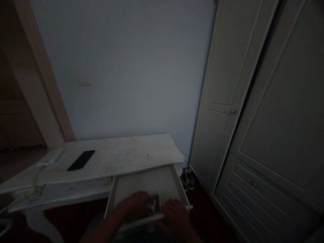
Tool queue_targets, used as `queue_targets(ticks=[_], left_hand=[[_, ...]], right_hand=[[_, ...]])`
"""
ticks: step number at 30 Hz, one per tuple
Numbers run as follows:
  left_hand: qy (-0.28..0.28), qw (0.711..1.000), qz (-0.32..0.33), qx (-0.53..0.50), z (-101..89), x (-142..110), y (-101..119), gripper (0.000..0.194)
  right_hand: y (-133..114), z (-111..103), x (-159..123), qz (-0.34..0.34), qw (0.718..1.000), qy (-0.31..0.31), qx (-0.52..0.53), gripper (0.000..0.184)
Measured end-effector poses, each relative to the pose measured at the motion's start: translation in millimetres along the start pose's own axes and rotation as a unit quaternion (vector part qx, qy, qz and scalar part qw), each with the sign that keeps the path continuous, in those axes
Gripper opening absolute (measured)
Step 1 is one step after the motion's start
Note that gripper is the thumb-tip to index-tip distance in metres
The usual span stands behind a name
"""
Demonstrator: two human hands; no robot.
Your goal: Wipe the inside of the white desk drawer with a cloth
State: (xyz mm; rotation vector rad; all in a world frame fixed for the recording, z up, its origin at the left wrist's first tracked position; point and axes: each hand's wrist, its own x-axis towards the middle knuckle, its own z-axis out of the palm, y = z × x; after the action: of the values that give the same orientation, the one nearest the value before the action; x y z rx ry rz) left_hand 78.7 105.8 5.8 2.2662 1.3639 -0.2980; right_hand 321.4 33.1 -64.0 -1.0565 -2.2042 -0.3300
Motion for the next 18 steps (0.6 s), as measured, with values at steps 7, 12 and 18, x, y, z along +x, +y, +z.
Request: queue_targets(ticks=[7, 12, 18], left_hand=[[-0.003, 0.998, -0.034, 0.050, 0.3, -56, -48, 0.067], [0.045, 0.995, -0.057, 0.073, 2.3, -51, -46, 0.072], [0.141, 0.977, -0.145, 0.073, -12.8, -31, -53, 0.070]], right_hand=[[2, -4, 0, -0.017, 0.999, 0.003, -0.033, 0.042], [3, -10, 6, -0.015, 0.998, -0.044, -0.049, 0.044], [1, -12, 6, 0.002, 0.997, -0.066, -0.043, 0.046]])
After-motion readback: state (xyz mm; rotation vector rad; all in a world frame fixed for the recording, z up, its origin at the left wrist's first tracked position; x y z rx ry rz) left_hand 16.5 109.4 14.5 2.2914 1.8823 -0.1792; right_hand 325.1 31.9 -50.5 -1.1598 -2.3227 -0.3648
